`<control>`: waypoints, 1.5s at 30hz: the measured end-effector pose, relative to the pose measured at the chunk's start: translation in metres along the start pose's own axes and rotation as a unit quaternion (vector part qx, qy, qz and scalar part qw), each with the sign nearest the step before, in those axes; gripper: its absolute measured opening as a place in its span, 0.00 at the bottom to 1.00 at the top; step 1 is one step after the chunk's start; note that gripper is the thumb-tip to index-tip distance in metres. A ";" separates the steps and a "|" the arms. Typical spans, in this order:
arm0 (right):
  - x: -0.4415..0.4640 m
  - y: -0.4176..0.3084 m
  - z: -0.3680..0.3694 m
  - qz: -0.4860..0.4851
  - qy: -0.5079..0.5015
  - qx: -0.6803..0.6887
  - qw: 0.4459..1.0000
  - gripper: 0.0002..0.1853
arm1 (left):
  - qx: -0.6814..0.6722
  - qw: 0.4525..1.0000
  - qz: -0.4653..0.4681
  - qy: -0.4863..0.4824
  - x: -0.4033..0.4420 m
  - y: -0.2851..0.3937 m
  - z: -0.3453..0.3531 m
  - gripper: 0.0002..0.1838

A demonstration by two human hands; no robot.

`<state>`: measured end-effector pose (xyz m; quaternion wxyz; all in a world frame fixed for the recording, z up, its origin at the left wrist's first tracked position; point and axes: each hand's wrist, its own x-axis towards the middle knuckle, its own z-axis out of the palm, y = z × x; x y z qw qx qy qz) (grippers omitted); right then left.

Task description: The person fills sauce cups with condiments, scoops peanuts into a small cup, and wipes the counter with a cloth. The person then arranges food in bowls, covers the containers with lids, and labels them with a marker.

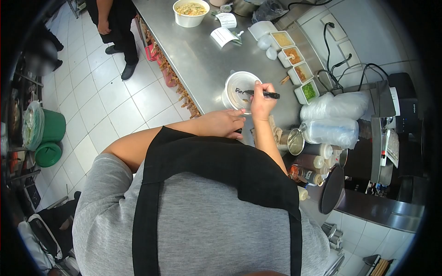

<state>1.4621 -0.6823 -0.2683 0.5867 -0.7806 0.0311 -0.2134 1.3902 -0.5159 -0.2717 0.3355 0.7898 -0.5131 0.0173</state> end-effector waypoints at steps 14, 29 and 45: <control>0.008 0.009 -0.008 -0.027 0.011 0.011 1.000 0.15 | -0.003 1.000 0.008 0.004 0.000 -0.003 0.002 0.20; 0.013 0.020 -0.017 -0.039 0.032 0.012 0.999 0.14 | 0.006 1.000 0.001 -0.005 0.001 -0.001 -0.001 0.21; -0.025 -0.089 -0.036 0.089 -0.101 0.291 0.947 0.12 | -0.095 0.972 -0.119 0.179 0.011 0.004 -0.028 0.12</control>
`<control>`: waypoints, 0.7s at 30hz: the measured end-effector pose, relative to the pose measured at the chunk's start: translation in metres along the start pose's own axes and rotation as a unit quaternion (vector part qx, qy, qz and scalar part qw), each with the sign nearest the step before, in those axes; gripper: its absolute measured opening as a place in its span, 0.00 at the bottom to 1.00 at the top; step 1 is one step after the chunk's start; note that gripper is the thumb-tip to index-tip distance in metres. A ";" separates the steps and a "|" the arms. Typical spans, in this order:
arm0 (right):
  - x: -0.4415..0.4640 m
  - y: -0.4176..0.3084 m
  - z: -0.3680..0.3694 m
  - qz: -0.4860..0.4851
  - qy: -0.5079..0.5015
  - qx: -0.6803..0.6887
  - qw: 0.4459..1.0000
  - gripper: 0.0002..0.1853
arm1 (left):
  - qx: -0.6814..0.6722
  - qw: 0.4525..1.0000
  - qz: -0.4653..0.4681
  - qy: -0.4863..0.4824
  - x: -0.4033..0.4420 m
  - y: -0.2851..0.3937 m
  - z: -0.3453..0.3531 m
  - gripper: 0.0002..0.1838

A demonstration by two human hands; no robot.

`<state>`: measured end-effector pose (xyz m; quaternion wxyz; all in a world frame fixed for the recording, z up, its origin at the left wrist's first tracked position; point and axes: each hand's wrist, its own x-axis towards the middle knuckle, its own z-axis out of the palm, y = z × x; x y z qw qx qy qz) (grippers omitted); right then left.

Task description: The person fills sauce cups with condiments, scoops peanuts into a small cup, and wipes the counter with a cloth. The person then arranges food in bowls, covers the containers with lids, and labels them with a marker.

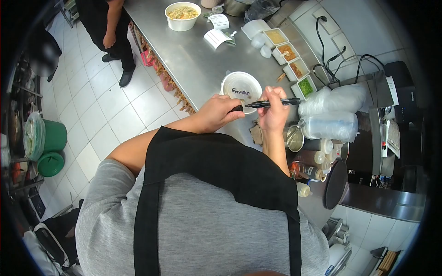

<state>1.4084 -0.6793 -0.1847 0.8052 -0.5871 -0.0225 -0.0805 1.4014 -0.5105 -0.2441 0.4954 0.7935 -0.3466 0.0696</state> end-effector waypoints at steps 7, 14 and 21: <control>-0.030 -0.001 0.000 0.065 -0.058 -0.046 0.995 0.07 | 0.042 0.995 0.028 -0.083 0.000 -0.007 -0.015 0.11; -0.042 -0.037 -0.004 -0.093 -0.161 -0.172 0.967 0.11 | -0.117 0.985 0.100 -0.073 0.020 0.033 -0.049 0.11; -0.010 -0.001 -0.022 -0.101 0.057 -0.165 0.979 0.07 | -0.081 0.994 0.038 0.064 0.089 -0.046 -0.089 0.15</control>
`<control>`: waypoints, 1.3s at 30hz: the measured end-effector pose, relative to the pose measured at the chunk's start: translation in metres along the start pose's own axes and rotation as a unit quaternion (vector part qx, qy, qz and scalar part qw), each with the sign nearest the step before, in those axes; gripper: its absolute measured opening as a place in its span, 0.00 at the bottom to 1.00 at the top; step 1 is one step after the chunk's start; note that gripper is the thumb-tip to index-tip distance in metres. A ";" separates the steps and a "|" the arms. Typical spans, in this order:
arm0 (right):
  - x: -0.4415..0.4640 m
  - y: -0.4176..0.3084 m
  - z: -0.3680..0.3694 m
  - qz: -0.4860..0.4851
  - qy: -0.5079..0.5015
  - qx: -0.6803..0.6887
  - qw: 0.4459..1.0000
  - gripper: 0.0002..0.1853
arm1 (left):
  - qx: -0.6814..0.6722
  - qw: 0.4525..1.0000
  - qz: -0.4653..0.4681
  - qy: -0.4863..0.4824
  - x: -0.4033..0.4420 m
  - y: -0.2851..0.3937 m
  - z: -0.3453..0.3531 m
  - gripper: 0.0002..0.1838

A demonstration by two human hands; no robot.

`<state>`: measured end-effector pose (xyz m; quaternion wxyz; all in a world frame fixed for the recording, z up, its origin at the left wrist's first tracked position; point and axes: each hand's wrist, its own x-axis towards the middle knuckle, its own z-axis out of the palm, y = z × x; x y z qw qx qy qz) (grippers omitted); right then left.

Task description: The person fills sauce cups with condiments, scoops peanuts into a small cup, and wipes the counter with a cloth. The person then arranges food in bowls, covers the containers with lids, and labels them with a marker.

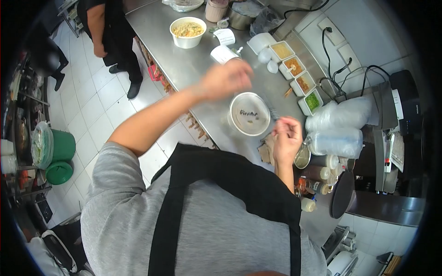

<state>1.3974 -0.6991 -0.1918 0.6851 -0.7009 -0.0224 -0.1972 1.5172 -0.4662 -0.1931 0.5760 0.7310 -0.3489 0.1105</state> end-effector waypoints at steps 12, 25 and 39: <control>-0.026 0.070 -0.037 0.139 0.129 -0.075 0.979 0.22 | 0.126 0.815 -0.485 0.290 0.044 -0.260 -0.203 0.17; -0.007 0.081 0.027 0.337 -0.014 0.305 0.891 0.27 | -0.221 0.772 -0.398 0.443 -0.080 -0.119 -0.045 0.10; -0.063 0.135 0.024 0.090 -0.201 -0.255 0.942 0.41 | -0.079 0.971 -0.217 0.057 -0.129 -0.078 0.037 0.53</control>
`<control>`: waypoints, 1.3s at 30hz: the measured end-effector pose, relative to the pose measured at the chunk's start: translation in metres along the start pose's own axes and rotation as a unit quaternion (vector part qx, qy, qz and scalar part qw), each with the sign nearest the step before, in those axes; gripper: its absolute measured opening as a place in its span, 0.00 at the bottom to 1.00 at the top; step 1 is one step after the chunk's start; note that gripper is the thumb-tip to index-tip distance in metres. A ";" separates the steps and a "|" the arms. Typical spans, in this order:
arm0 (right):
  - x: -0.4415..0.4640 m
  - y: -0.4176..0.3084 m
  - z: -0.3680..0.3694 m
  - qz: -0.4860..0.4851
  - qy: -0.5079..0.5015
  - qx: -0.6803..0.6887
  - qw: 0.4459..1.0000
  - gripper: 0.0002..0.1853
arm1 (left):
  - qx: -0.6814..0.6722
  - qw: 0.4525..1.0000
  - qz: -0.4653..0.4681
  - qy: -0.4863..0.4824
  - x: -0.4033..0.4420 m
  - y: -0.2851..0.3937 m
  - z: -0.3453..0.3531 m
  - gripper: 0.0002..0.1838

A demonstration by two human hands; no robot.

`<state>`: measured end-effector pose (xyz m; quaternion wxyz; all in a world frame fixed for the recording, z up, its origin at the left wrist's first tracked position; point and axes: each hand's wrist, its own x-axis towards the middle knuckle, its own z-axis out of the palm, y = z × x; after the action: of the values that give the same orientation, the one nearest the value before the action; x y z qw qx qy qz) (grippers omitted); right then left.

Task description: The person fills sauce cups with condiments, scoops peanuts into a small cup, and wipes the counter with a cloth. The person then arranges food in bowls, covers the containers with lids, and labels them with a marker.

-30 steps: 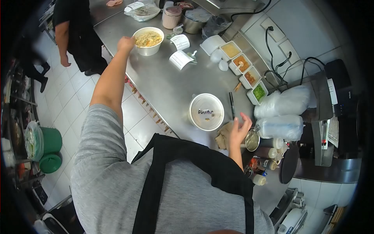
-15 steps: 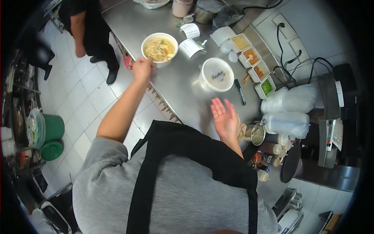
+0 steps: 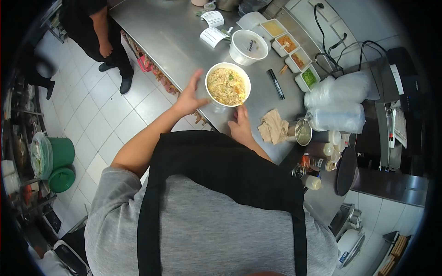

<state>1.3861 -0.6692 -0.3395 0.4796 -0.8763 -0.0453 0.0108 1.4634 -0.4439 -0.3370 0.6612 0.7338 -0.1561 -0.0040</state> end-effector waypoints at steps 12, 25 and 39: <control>-0.012 -0.029 -0.039 0.009 0.147 0.092 0.985 0.42 | 0.144 0.987 0.073 0.029 -0.012 0.059 0.053 0.47; 0.001 -0.080 -0.083 -0.214 0.105 -0.140 0.961 0.35 | 0.303 0.914 0.266 -0.037 0.049 0.085 0.036 0.26; 0.026 -0.066 -0.061 -0.292 0.193 -0.204 0.914 0.29 | -0.004 0.997 0.048 -0.054 0.034 0.053 0.038 0.33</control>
<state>1.4109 -0.6828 -0.2504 0.2716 -0.8879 -0.2069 -0.3084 1.4759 -0.4922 -0.2838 0.6543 0.7215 -0.2262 -0.0128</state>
